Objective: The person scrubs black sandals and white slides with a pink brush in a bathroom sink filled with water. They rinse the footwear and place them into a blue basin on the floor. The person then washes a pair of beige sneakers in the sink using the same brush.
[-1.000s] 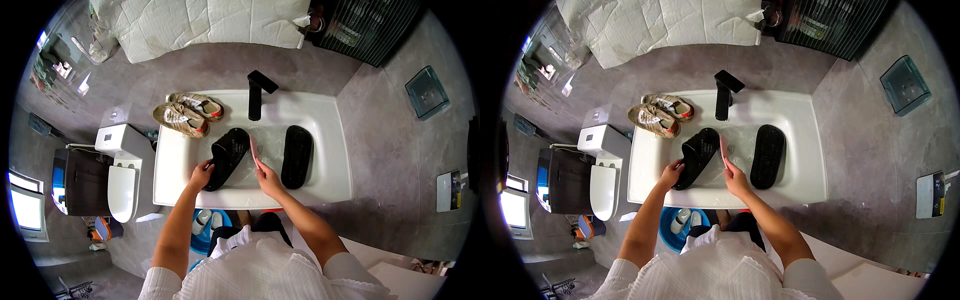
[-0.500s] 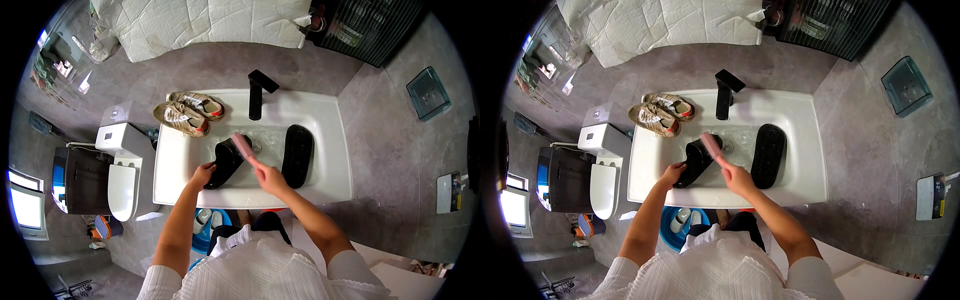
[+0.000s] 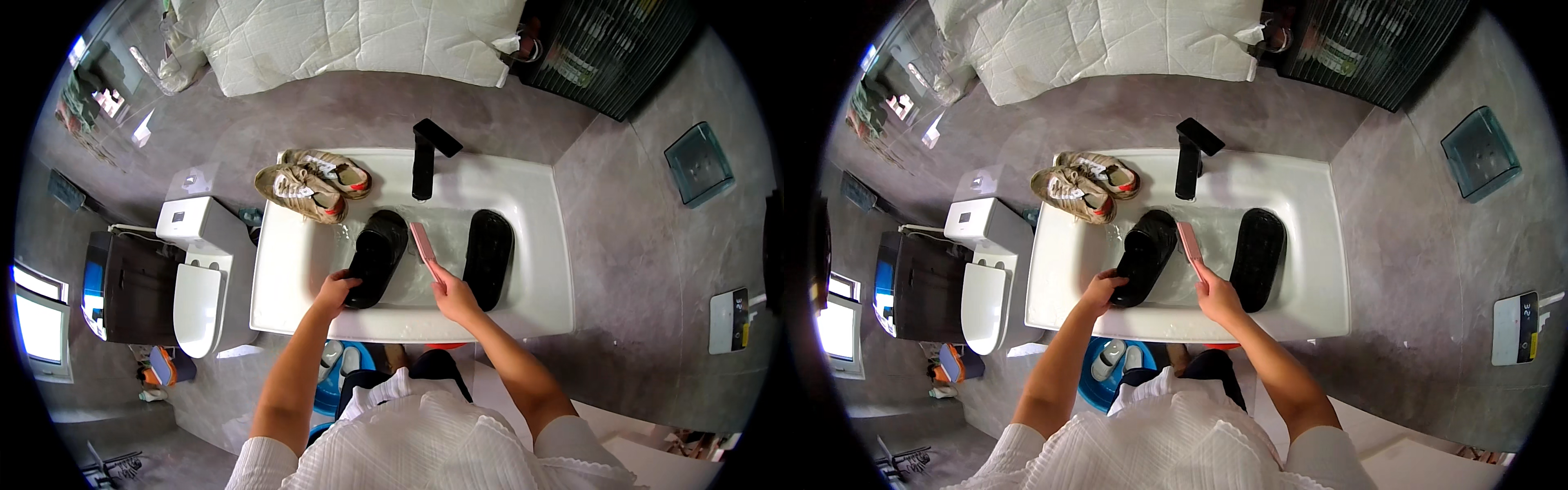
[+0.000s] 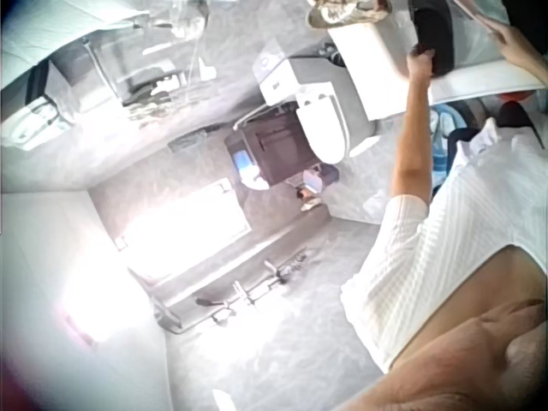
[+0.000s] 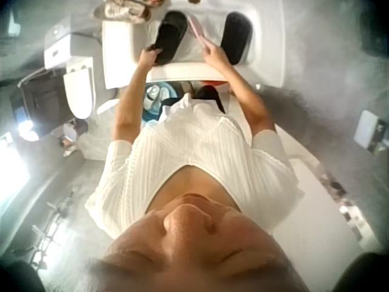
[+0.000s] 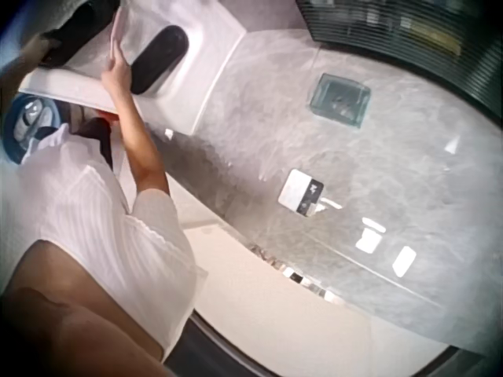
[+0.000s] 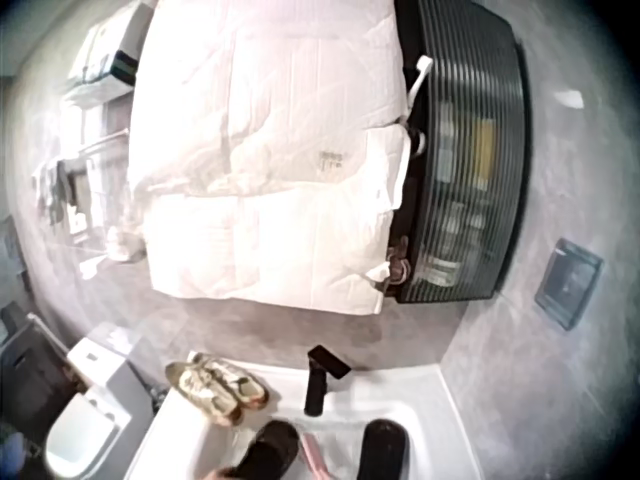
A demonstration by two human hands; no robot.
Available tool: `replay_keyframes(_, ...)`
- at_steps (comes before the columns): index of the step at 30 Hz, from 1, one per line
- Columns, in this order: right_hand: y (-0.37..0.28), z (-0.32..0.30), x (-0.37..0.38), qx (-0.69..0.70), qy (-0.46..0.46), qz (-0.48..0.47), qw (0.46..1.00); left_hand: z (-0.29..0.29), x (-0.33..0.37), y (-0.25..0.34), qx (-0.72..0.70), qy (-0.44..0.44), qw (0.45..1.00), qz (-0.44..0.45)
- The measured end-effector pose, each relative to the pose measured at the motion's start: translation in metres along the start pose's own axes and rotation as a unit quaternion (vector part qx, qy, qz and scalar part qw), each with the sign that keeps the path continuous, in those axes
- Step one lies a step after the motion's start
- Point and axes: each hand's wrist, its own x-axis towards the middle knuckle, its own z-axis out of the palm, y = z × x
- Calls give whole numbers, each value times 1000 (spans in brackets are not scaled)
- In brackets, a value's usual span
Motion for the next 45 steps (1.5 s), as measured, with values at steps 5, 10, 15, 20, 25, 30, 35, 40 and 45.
replay_keyframes(5,-22,-25,-9,61,12,32,998,28,-22,17,349,183,841,370)
replay_keyframes(10,-7,-12,-2,71,-50,143,986,23,-14,2,388,114,887,223)
replay_keyframes(15,-30,-3,-18,104,18,-37,994,22,-19,-6,409,116,868,256)
replay_keyframes(20,-39,-1,14,-166,5,-53,985,32,-22,-2,457,114,848,241)
replay_keyframes(25,-38,20,-8,-173,-78,-207,960,25,-14,-7,440,125,861,220)
replay_keyframes(30,-41,-7,17,-168,-38,-97,980,32,-30,4,314,200,896,244)
replay_keyframes(35,-64,19,-14,-119,-106,-232,959,20,-31,4,287,203,885,306)
replay_keyframes(40,-63,1,15,-114,-17,-105,988,37,-36,28,289,210,859,366)
replay_keyframes(45,-71,0,6,-75,-39,-205,975,21,-28,35,303,177,857,378)
